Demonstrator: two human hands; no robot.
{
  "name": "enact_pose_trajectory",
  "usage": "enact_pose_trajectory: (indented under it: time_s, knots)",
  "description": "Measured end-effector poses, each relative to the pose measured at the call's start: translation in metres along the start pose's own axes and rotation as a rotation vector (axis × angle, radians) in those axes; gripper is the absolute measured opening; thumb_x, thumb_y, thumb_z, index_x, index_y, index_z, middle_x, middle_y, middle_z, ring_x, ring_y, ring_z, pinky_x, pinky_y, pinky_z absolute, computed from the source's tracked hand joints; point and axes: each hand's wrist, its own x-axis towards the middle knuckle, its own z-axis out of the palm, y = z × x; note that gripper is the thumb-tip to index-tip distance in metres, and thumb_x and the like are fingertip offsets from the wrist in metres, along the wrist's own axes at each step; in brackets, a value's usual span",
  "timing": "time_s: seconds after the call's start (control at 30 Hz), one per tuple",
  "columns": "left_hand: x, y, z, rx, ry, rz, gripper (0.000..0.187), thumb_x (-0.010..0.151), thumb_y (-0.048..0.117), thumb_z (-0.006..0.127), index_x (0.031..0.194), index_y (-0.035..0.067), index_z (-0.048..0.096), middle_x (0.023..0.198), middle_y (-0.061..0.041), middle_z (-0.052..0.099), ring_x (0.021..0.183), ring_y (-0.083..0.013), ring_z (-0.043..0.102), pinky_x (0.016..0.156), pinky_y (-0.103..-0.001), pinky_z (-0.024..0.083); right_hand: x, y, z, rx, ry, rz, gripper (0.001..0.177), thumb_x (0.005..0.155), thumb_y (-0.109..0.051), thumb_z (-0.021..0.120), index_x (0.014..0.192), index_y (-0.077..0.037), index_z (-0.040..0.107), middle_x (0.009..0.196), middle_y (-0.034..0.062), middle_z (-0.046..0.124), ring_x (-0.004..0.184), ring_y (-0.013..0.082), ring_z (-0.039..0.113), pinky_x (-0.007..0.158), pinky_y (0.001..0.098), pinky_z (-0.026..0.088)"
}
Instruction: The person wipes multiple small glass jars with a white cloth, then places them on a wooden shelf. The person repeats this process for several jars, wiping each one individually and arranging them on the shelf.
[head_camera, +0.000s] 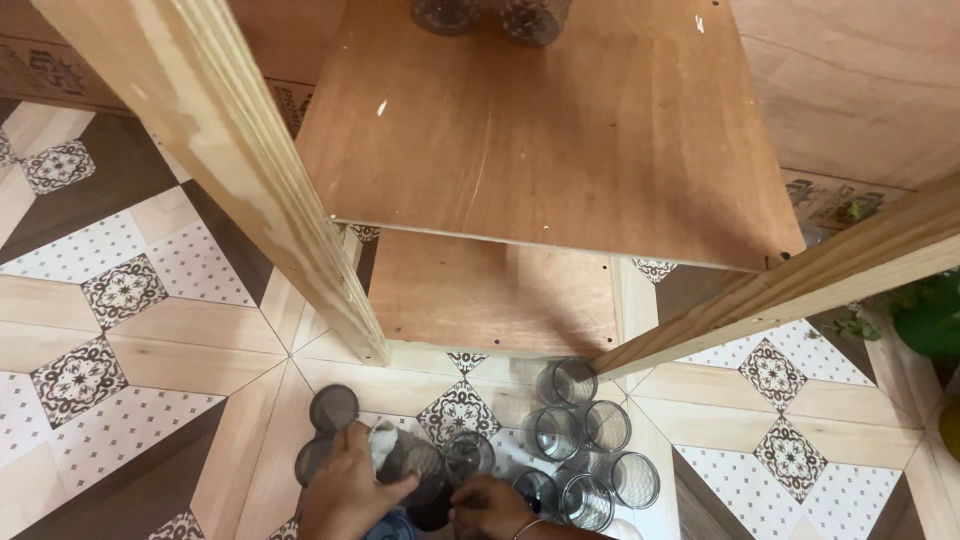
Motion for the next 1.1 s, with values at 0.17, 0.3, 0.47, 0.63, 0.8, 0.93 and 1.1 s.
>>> enact_pose_trajectory:
  time_s: [0.17, 0.3, 0.47, 0.63, 0.8, 0.93, 1.1]
  knots:
    - [-0.002, -0.004, -0.008, -0.390, 0.115, 0.215, 0.077, 0.069, 0.045, 0.085, 0.127, 0.008, 0.051, 0.113, -0.016, 0.071, 0.101, -0.0302, 0.076, 0.084, -0.041, 0.060, -0.013, -0.072, -0.010, 0.528, -0.315, 0.214, 0.065, 0.079, -0.026, 0.085, 0.135, -0.015, 0.053, 0.127, 0.0062, 0.062, 0.118, 0.0188, 0.062, 0.105, 0.0339, 0.051]
    - [0.009, -0.002, 0.023, -1.033, -0.303, 0.133, 0.060, 0.083, 0.035, 0.070, 0.134, 0.010, 0.051, 0.113, -0.016, 0.072, 0.087, -0.0263, 0.072, 0.067, -0.040, 0.059, -0.024, -0.150, -0.041, 0.736, -0.019, -0.013, 0.080, 0.081, -0.024, 0.088, 0.148, 0.000, 0.050, 0.141, 0.0194, 0.064, 0.130, 0.0282, 0.063, 0.114, 0.0407, 0.048]
    - [0.010, -0.008, 0.033, -0.963, -0.426, 0.015, 0.049, 0.084, 0.027, 0.069, 0.127, 0.009, 0.057, 0.115, -0.015, 0.068, 0.097, -0.0263, 0.070, 0.075, -0.040, 0.059, -0.025, -0.229, -0.101, 0.243, 0.355, -0.485, 0.103, 0.067, -0.013, 0.096, 0.148, -0.005, 0.033, 0.147, 0.0183, 0.052, 0.140, 0.0299, 0.048, 0.119, 0.0430, 0.035]
    - [-0.003, -0.006, -0.020, -1.091, 0.359, 0.210, 0.040, 0.081, 0.015, 0.070, 0.120, 0.008, 0.063, 0.118, -0.013, 0.065, 0.107, -0.0282, 0.067, 0.084, -0.041, 0.057, -0.043, -0.244, -0.122, -0.256, 0.494, -0.602, 0.103, 0.055, -0.013, 0.094, 0.144, -0.008, 0.043, 0.146, 0.0156, 0.056, 0.140, 0.0340, 0.051, 0.118, 0.0485, 0.036]
    - [-0.035, 0.062, -0.028, -0.587, 0.443, 0.927, 0.035, 0.079, 0.003, 0.070, 0.113, 0.008, 0.069, 0.121, -0.011, 0.062, 0.118, -0.0302, 0.065, 0.092, -0.041, 0.055, -0.048, -0.239, -0.116, -0.305, 0.476, -0.600, 0.098, 0.054, -0.016, 0.095, 0.141, -0.009, 0.051, 0.143, 0.0155, 0.055, 0.138, 0.0360, 0.049, 0.116, 0.0509, 0.037]
    - [-0.046, 0.099, -0.041, -0.460, 0.194, 0.756, 0.028, 0.080, -0.002, 0.076, 0.106, 0.008, 0.074, 0.120, -0.008, 0.061, 0.121, -0.0286, 0.066, 0.094, -0.041, 0.055, -0.059, -0.247, -0.134, -0.297, 0.272, -0.649, 0.106, 0.053, -0.031, 0.101, 0.145, -0.008, 0.053, 0.144, 0.0134, 0.058, 0.136, 0.0331, 0.052, 0.117, 0.0543, 0.040]
    - [-0.061, 0.092, -0.045, -0.206, 0.613, 0.995, 0.025, 0.066, 0.012, 0.080, 0.091, 0.012, 0.075, 0.109, -0.005, 0.065, 0.110, -0.0300, 0.065, 0.088, -0.041, 0.054, -0.068, -0.267, -0.166, -0.071, 0.196, -0.775, 0.108, 0.054, -0.043, 0.101, 0.144, -0.010, 0.051, 0.146, 0.0189, 0.046, 0.141, 0.0370, 0.048, 0.119, 0.0587, 0.042]
